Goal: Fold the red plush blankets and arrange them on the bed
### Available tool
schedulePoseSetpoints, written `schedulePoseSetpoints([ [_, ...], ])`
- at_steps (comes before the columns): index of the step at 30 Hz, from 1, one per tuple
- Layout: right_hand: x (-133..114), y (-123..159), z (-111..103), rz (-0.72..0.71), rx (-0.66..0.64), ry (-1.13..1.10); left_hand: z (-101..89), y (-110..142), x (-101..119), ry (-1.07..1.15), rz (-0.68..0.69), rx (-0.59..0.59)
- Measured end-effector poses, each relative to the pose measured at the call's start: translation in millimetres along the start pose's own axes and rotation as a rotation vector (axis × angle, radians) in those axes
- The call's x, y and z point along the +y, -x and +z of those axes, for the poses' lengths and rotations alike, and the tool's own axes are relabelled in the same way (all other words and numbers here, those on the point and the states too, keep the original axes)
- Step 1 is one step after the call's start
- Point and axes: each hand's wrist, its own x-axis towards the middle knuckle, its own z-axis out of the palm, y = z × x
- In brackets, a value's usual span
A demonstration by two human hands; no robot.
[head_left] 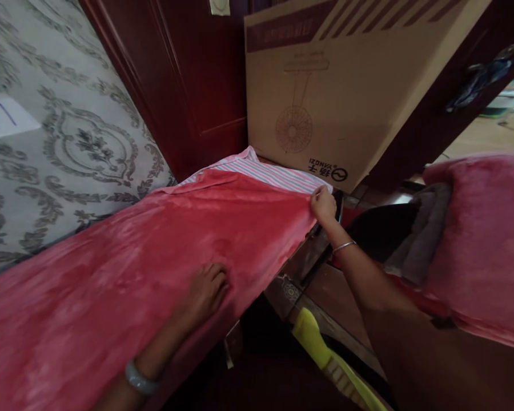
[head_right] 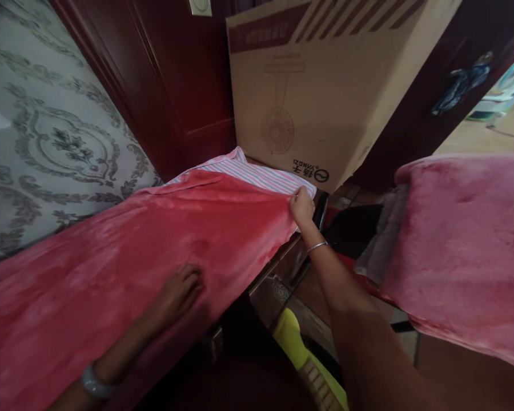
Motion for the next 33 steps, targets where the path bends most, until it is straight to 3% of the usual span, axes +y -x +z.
schedulePoseSetpoints([
  [5, 4, 1, 11, -0.047, -0.044, -0.078, -5.4, 0, 5, 0.134, -0.054, 0.054],
  [12, -2, 3, -9, -0.184, 0.074, -0.174, -31.4, 10, 21, 0.440, -0.089, 0.098],
  [15, 3, 9, -7, -0.170, 0.096, -0.100, -26.3, 12, 28, 0.424, -0.054, 0.064],
  [20, 14, 18, 9, -0.130, -0.040, 0.088, -11.9, 12, 32, 0.343, -0.022, -0.032],
  [23, 12, 16, 12, -0.141, -0.041, 0.116, -17.7, 3, 13, 0.337, -0.053, 0.009],
  [26, -6, 7, 15, -0.213, -0.002, 0.078, -29.1, -17, -29, 0.189, -0.241, 0.131],
  [30, -64, -11, 38, -0.393, -0.070, -0.091, -36.8, -48, -86, -0.093, -0.575, 0.112],
  [33, -120, -29, 71, -0.460, -0.137, -0.125, -31.2, -55, -105, -0.270, -0.625, 0.066],
])
